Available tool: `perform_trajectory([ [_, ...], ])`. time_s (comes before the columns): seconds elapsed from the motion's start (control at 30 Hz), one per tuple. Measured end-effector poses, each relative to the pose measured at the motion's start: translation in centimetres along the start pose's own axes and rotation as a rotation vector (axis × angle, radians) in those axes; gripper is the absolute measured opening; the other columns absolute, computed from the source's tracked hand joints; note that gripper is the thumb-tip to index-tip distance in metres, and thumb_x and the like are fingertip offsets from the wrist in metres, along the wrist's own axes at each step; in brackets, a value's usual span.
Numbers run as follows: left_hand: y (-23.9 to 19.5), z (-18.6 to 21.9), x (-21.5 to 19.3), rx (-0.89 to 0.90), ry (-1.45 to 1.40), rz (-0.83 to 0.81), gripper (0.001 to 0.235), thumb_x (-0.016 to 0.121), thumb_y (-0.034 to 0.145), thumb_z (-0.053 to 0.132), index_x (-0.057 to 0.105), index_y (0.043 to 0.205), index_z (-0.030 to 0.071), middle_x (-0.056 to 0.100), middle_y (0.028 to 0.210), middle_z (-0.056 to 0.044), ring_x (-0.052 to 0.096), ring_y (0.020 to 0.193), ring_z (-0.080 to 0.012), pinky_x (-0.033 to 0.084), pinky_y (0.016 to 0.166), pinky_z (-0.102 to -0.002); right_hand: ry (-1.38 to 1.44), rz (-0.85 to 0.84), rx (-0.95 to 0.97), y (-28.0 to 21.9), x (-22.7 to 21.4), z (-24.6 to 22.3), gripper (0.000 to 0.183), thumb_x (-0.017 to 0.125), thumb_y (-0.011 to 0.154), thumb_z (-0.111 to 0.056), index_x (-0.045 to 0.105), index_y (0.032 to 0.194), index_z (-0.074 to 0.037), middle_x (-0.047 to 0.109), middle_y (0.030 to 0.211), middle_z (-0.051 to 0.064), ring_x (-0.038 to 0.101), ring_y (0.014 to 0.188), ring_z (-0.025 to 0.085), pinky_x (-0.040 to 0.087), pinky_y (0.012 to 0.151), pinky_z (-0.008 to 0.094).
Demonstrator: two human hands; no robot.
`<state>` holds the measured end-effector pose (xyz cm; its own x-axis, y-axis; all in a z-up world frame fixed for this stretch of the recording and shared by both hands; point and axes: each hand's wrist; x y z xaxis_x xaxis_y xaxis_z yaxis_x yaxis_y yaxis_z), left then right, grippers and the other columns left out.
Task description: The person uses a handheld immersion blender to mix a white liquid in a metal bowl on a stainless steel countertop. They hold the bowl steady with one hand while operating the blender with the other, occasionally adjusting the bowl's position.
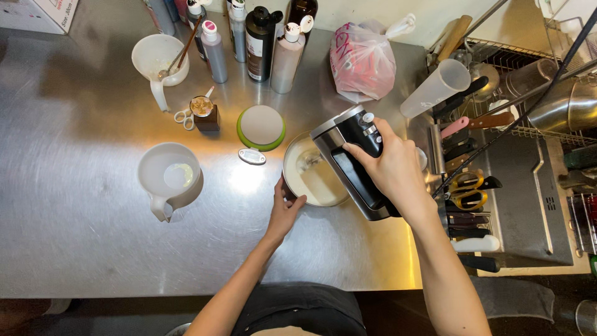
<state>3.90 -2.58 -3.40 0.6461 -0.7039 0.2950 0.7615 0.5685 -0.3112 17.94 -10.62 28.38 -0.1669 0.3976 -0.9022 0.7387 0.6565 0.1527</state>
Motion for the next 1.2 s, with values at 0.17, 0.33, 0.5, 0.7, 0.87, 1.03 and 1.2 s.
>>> perform_trajectory([
  [0.17,1.8,2.6,-3.0,0.036,0.076,-0.103,0.080,0.072,0.089,0.015,0.032,0.157,0.011,0.056,0.141,-0.014,0.064,0.109,-0.0220,0.055,0.090,-0.032,-0.019,-0.026,0.010,0.0,-0.2,-0.2,0.059,0.081,0.085,-0.041,0.065,0.130,-0.006,0.073,0.088,0.028,0.074,0.080,0.044,0.058,0.073,0.049],
  [0.33,3.9,5.0,-4.4,-0.035,-0.034,-0.086,0.060,0.067,0.097,0.021,0.046,0.150,0.005,0.062,0.135,-0.017,0.062,0.106,-0.0199,0.051,0.087,-0.030,0.002,-0.037,0.017,-0.3,-0.6,-0.4,0.058,0.080,0.086,-0.041,0.064,0.129,-0.006,0.073,0.087,0.027,0.074,0.080,0.043,0.059,0.071,0.048],
  [0.5,3.2,4.9,-4.1,0.005,-0.071,0.041,0.055,0.060,0.103,0.033,0.049,0.145,0.000,0.060,0.141,-0.015,0.064,0.120,-0.0202,0.053,0.094,-0.030,-0.030,-0.031,0.005,-0.3,-0.3,-0.5,0.058,0.081,0.085,-0.041,0.065,0.129,-0.006,0.074,0.085,0.027,0.074,0.078,0.043,0.059,0.071,0.048],
  [0.7,-2.1,2.2,-0.5,-0.068,0.081,0.051,0.095,0.076,0.083,0.023,0.018,0.156,0.008,0.044,0.147,-0.017,0.061,0.116,-0.0266,0.056,0.090,-0.038,-0.028,-0.041,0.002,0.0,-0.3,-0.5,0.058,0.080,0.086,-0.041,0.064,0.129,-0.005,0.074,0.086,0.028,0.074,0.079,0.043,0.059,0.072,0.048],
  [0.87,-1.8,1.9,-0.6,0.107,0.022,-0.016,0.097,0.076,0.088,0.020,0.015,0.163,0.011,0.043,0.147,-0.019,0.056,0.125,-0.0246,0.055,0.098,-0.035,-0.015,-0.049,-0.037,0.1,-0.1,-0.7,0.057,0.081,0.086,-0.041,0.064,0.127,-0.004,0.073,0.087,0.028,0.075,0.081,0.042,0.060,0.070,0.047],
  [1.03,-0.6,3.0,-3.5,-0.006,0.022,-0.121,0.095,0.078,0.087,0.021,0.021,0.162,0.013,0.055,0.138,-0.015,0.061,0.115,-0.0244,0.053,0.097,-0.035,-0.012,-0.060,-0.054,-0.1,0.1,-0.9,0.057,0.081,0.086,-0.039,0.064,0.127,-0.005,0.074,0.087,0.029,0.074,0.081,0.043,0.059,0.071,0.048],
  [1.2,0.6,4.5,-5.0,0.002,0.127,-0.150,0.087,0.081,0.084,0.019,0.035,0.157,0.011,0.064,0.127,-0.017,0.061,0.114,-0.0244,0.053,0.097,-0.036,0.025,-0.072,-0.050,-0.2,-0.1,-1.1,0.055,0.081,0.086,-0.038,0.064,0.128,-0.006,0.074,0.087,0.028,0.075,0.083,0.042,0.060,0.071,0.046],
])
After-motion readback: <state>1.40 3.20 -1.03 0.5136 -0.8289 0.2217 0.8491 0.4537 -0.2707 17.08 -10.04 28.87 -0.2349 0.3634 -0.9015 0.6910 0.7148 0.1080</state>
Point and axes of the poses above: each hand's wrist, its own y-axis towards the middle knuckle, its own x-axis out of the palm, z = x × y
